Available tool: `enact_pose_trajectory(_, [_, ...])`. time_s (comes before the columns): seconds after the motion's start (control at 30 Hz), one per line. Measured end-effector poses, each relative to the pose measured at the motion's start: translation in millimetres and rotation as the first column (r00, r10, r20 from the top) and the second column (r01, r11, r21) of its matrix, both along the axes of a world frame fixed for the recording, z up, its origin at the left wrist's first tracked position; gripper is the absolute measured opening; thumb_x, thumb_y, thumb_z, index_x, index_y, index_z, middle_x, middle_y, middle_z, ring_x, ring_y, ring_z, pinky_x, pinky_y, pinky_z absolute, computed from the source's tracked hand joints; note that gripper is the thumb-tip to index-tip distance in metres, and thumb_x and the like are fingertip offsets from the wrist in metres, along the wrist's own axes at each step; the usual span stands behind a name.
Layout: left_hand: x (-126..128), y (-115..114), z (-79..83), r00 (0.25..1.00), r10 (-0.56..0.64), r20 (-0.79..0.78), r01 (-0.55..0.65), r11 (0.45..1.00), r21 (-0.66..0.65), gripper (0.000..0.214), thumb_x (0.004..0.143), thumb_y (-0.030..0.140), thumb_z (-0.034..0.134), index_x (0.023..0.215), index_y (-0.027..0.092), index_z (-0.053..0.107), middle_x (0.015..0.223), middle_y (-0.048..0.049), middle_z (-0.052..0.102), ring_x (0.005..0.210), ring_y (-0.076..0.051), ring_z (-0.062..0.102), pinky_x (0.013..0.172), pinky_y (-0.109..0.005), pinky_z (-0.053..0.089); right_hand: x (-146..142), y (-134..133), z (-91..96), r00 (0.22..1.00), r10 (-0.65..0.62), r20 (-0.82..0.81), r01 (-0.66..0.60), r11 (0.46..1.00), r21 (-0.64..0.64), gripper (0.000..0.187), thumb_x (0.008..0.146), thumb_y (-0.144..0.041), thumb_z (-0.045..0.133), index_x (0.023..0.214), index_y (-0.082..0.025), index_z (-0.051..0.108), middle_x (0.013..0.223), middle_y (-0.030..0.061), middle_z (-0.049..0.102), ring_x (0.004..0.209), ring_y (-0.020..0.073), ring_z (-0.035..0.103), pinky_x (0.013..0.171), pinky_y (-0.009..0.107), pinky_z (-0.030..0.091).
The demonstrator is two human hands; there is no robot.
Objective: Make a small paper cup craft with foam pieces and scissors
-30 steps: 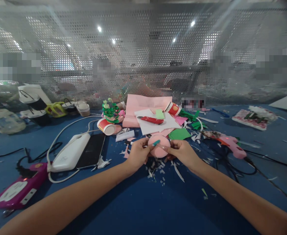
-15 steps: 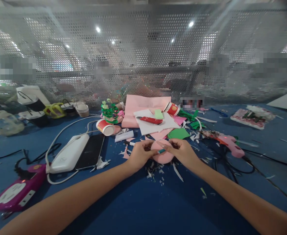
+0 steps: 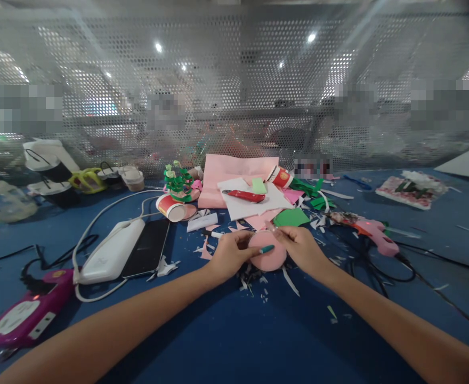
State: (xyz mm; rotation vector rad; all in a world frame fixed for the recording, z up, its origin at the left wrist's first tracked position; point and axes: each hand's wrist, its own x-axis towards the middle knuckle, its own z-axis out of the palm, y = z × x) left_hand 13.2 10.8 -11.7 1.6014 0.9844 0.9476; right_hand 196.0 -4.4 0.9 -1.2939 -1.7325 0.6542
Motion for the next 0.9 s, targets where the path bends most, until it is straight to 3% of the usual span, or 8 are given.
enact_pose_trajectory(0.07, [-0.3, 1.1, -0.7, 0.999, -0.038, 0.04, 0.039, 0.999, -0.026, 0.031, 0.065, 0.027, 0.073, 0.093, 0.014, 0.067, 0.093, -0.0076, 0.071, 0.084, -0.019, 0.065, 0.075, -0.029, 0.051, 1.3, 0.9, -0.1, 0.999, 0.039, -0.019, -0.039, 0.999, -0.011, 0.051, 0.081, -0.062, 0.043, 0.053, -0.02, 0.035, 0.054, -0.0029, 0.031, 0.053, 0.0109, 0.029, 0.05, 0.025, 0.022])
enact_pose_trajectory(0.23, [-0.8, 2.1, -0.5, 0.998, -0.04, 0.057, 0.042, 0.999, -0.032, 0.026, 0.067, 0.026, 0.072, 0.089, 0.014, 0.067, 0.089, -0.0076, 0.071, 0.082, -0.019, 0.065, 0.074, -0.029, 0.051, 3.0, 1.8, -1.4, 0.994, 0.106, 0.009, -0.104, 0.991, -0.08, 0.039, 0.066, -0.053, 0.068, 0.063, -0.017, 0.052, 0.057, -0.0023, 0.045, 0.056, 0.0124, 0.039, 0.049, 0.023, 0.028])
enact_pose_trajectory(0.43, [-1.1, 0.4, 0.1, 1.0, -0.002, 0.013, 0.001, 1.0, 0.007, 0.024, 0.066, 0.027, 0.072, 0.087, 0.015, 0.068, 0.082, -0.0058, 0.07, 0.075, -0.018, 0.064, 0.064, -0.026, 0.05, 5.2, 4.3, -3.1, 0.99, 0.139, -0.013, -0.14, 0.987, -0.082, 0.04, 0.077, -0.052, 0.058, 0.06, -0.016, 0.058, 0.055, -0.0011, 0.048, 0.054, 0.0125, 0.042, 0.049, 0.024, 0.031])
enact_pose_trajectory(0.67, [-0.8, -0.3, -0.5, 1.0, 0.002, 0.018, -0.002, 1.0, 0.005, 0.026, 0.066, 0.027, 0.073, 0.089, 0.015, 0.068, 0.084, -0.0056, 0.07, 0.074, -0.016, 0.063, 0.063, -0.025, 0.048, 5.8, 5.0, -1.5, 0.998, 0.05, -0.043, -0.052, 0.998, -0.026, 0.052, 0.082, -0.058, 0.046, 0.049, -0.02, 0.038, 0.049, -0.0044, 0.028, 0.049, 0.0093, 0.026, 0.046, 0.025, 0.021])
enact_pose_trajectory(0.8, [-0.9, 0.2, -0.1, 1.0, 0.013, -0.002, -0.013, 1.0, 0.006, 0.027, 0.066, 0.026, 0.072, 0.089, 0.014, 0.069, 0.085, -0.0066, 0.07, 0.076, -0.018, 0.063, 0.065, -0.026, 0.049, 4.8, 4.0, -1.5, 0.989, 0.133, -0.07, -0.138, 0.987, -0.076, 0.045, 0.069, -0.056, 0.064, 0.054, -0.018, 0.045, 0.053, -0.0044, 0.036, 0.051, 0.0086, 0.032, 0.045, 0.022, 0.025])
enact_pose_trajectory(0.9, [-0.8, -0.7, 1.8, 0.999, 0.033, -0.021, -0.032, 0.999, 0.031, 0.026, 0.064, 0.025, 0.073, 0.087, 0.014, 0.07, 0.082, -0.0064, 0.071, 0.076, -0.019, 0.063, 0.065, -0.027, 0.049, 4.1, 4.1, -2.8, 0.993, 0.112, -0.033, -0.113, 0.992, -0.061, 0.047, 0.067, -0.053, 0.067, 0.05, -0.018, 0.041, 0.052, -0.0053, 0.032, 0.051, 0.0082, 0.03, 0.045, 0.022, 0.023])
